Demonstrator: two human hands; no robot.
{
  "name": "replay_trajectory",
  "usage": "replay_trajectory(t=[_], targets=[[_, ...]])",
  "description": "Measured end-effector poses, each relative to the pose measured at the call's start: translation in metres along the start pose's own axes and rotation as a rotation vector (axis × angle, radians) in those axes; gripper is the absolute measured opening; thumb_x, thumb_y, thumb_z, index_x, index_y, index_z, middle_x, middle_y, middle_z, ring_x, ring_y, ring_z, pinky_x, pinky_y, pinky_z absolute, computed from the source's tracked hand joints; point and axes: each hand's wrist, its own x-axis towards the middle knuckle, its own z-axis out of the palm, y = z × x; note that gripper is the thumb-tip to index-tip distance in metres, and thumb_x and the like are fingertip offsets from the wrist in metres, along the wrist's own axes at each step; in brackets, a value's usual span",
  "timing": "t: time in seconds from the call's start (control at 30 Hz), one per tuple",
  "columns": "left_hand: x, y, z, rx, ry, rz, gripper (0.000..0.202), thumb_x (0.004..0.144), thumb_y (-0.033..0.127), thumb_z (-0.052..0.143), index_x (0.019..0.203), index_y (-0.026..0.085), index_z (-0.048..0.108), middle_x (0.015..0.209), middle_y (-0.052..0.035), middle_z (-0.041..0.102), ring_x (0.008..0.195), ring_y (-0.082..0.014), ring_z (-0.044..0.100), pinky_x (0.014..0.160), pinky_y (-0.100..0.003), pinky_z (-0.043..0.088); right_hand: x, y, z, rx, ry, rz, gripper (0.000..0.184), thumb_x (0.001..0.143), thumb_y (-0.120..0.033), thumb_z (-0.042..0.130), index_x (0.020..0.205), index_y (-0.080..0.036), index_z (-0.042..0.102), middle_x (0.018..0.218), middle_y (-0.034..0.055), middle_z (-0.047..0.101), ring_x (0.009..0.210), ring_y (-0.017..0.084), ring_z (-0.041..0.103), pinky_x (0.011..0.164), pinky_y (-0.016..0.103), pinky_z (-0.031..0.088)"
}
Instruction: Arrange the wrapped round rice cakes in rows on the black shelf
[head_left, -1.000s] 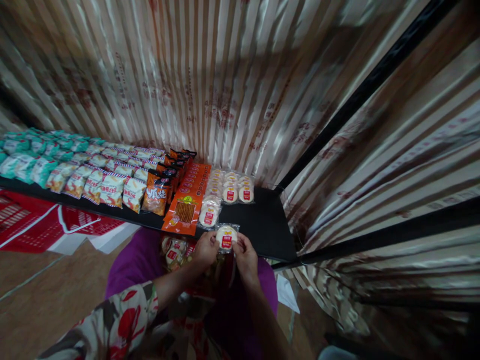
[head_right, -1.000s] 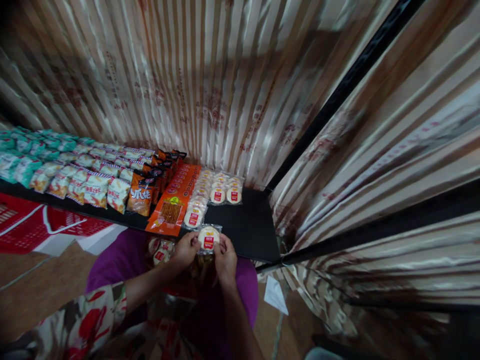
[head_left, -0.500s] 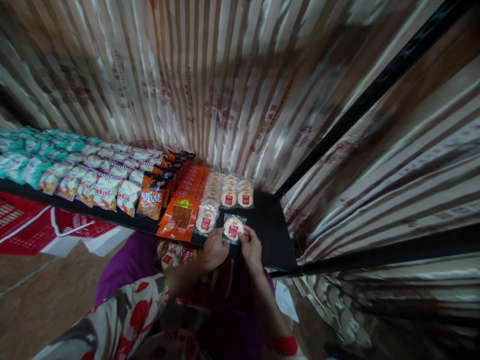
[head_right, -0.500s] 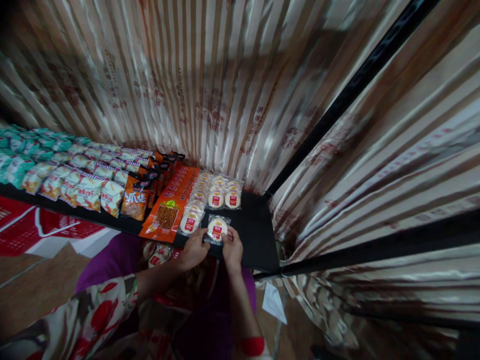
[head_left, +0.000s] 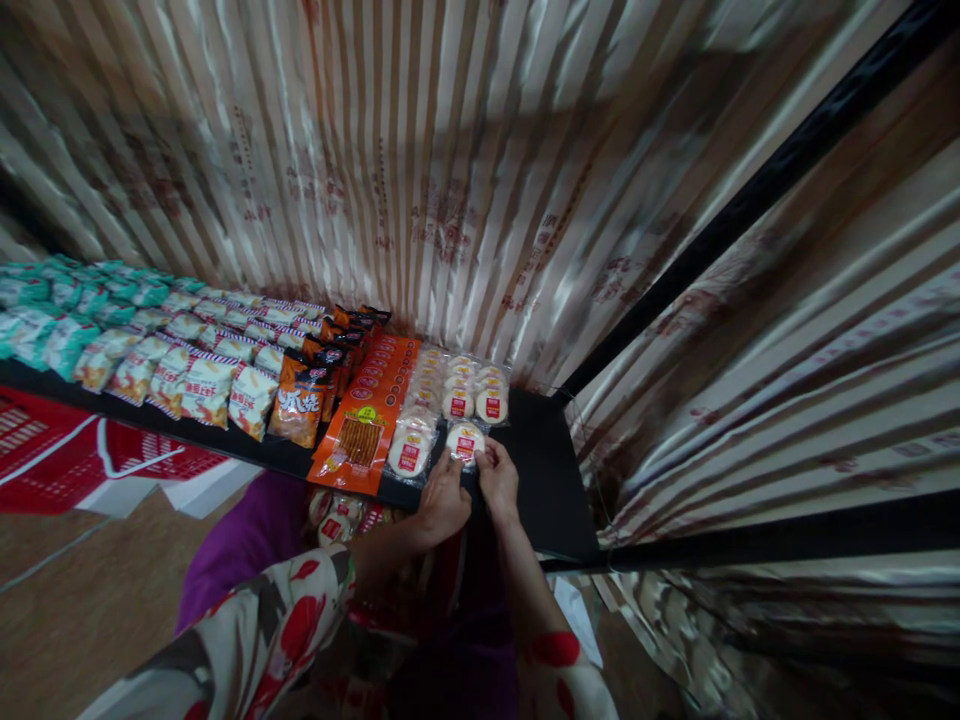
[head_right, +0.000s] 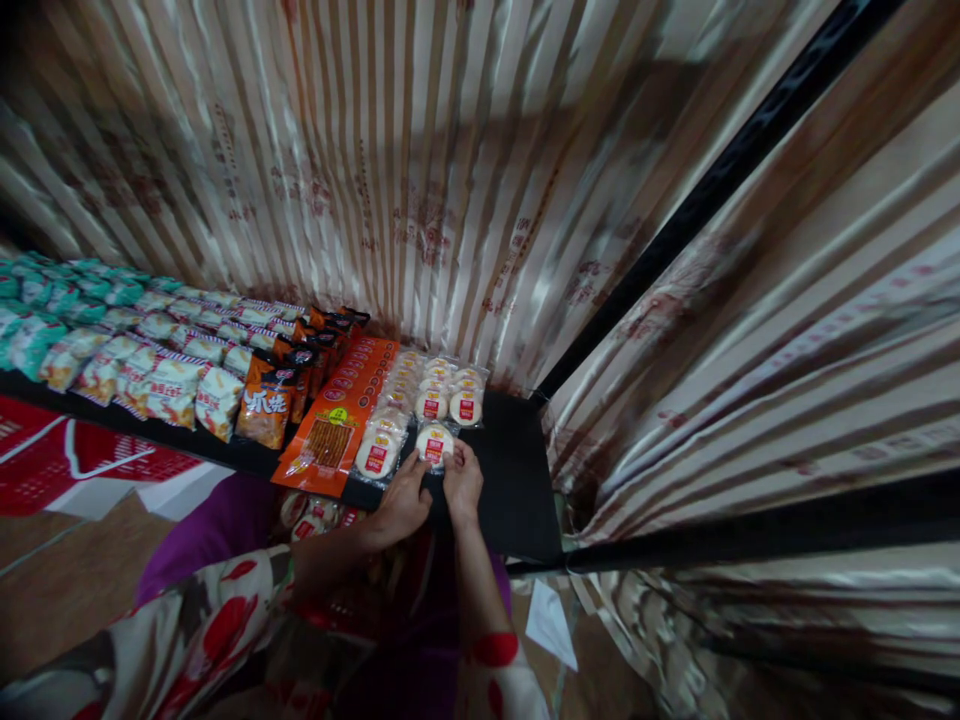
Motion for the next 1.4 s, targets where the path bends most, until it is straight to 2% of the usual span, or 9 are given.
replay_trajectory(t=[0.13, 0.33, 0.53, 0.67, 0.83, 1.03, 1.2, 1.4], targets=[[0.009, 0.001, 0.001, 0.036, -0.023, -0.001, 0.063, 0.070, 0.008, 0.048, 0.133, 0.005, 0.041, 0.147, -0.0159, 0.027, 0.136, -0.0258, 0.024, 0.112, -0.030, 0.022, 0.011, -0.001, 0.005, -0.038, -0.004, -0.014, 0.037, 0.066, -0.033, 0.056, 0.099, -0.017, 0.062, 0.090, 0.0061, 0.067, 0.078, 0.018, 0.063, 0.077, 0.031, 0.050], [0.019, 0.004, 0.001, 0.008, 0.002, -0.012, 0.063, 0.068, 0.007, 0.048, 0.131, 0.009, 0.044, 0.146, -0.0133, 0.029, 0.136, -0.0257, 0.026, 0.112, -0.031, 0.023, 0.021, -0.005, 0.013, -0.093, 0.014, -0.041, 0.036, 0.068, -0.031, 0.054, 0.101, -0.017, 0.063, 0.091, 0.0058, 0.066, 0.075, 0.017, 0.062, 0.077, 0.031, 0.050], [0.028, 0.008, -0.002, 0.044, -0.005, -0.037, 0.059, 0.069, 0.008, 0.048, 0.128, 0.006, 0.047, 0.146, -0.0159, 0.028, 0.136, -0.0285, 0.024, 0.112, -0.032, 0.022, 0.030, -0.010, 0.021, -0.171, 0.034, -0.069, 0.038, 0.069, -0.031, 0.054, 0.101, -0.015, 0.064, 0.098, 0.0084, 0.062, 0.074, 0.016, 0.060, 0.076, 0.030, 0.049], [0.033, 0.010, -0.003, 0.058, 0.010, -0.036, 0.057, 0.070, 0.008, 0.047, 0.126, 0.009, 0.048, 0.147, -0.0126, 0.029, 0.136, -0.0262, 0.023, 0.113, -0.032, 0.019, 0.037, -0.011, 0.025, -0.201, 0.044, -0.101, 0.037, 0.071, -0.029, 0.052, 0.103, -0.016, 0.064, 0.098, 0.0079, 0.062, 0.074, 0.016, 0.059, 0.077, 0.030, 0.049], [0.036, 0.009, 0.000, 0.086, -0.002, -0.040, 0.057, 0.070, 0.010, 0.046, 0.127, 0.007, 0.048, 0.149, -0.0126, 0.024, 0.138, -0.0256, 0.017, 0.114, -0.031, 0.015, 0.038, -0.013, 0.028, -0.339, 0.030, -0.144, 0.040, 0.075, -0.031, 0.048, 0.107, -0.012, 0.063, 0.097, 0.0107, 0.061, 0.078, 0.018, 0.058, 0.078, 0.031, 0.047], [0.037, 0.007, 0.002, 0.096, -0.016, -0.026, 0.058, 0.070, 0.010, 0.046, 0.128, 0.006, 0.046, 0.150, -0.0133, 0.021, 0.139, -0.0276, 0.013, 0.114, -0.034, 0.015, 0.033, -0.016, 0.027, -0.506, 0.067, -0.210, 0.040, 0.079, -0.033, 0.046, 0.110, -0.016, 0.063, 0.098, 0.0101, 0.063, 0.088, 0.022, 0.054, 0.083, 0.033, 0.042], [0.037, 0.007, 0.002, 0.103, -0.027, -0.030, 0.057, 0.072, 0.010, 0.046, 0.129, 0.004, 0.045, 0.150, -0.0143, 0.020, 0.139, -0.0291, 0.011, 0.114, -0.035, 0.015, 0.031, -0.020, 0.027, -0.490, 0.065, -0.153, 0.040, 0.079, -0.034, 0.046, 0.112, -0.018, 0.062, 0.100, 0.0083, 0.062, 0.073, 0.016, 0.055, 0.071, 0.028, 0.043], [0.034, 0.007, 0.005, 0.147, 0.000, -0.012, 0.055, 0.073, 0.007, 0.043, 0.128, 0.003, 0.046, 0.149, -0.0154, 0.022, 0.139, -0.0271, 0.010, 0.115, -0.035, 0.014, 0.031, -0.017, 0.025, -0.386, 0.056, -0.103, 0.046, 0.076, -0.036, 0.048, 0.114, -0.014, 0.060, 0.100, 0.0097, 0.062, 0.068, 0.015, 0.056, 0.070, 0.028, 0.045]])
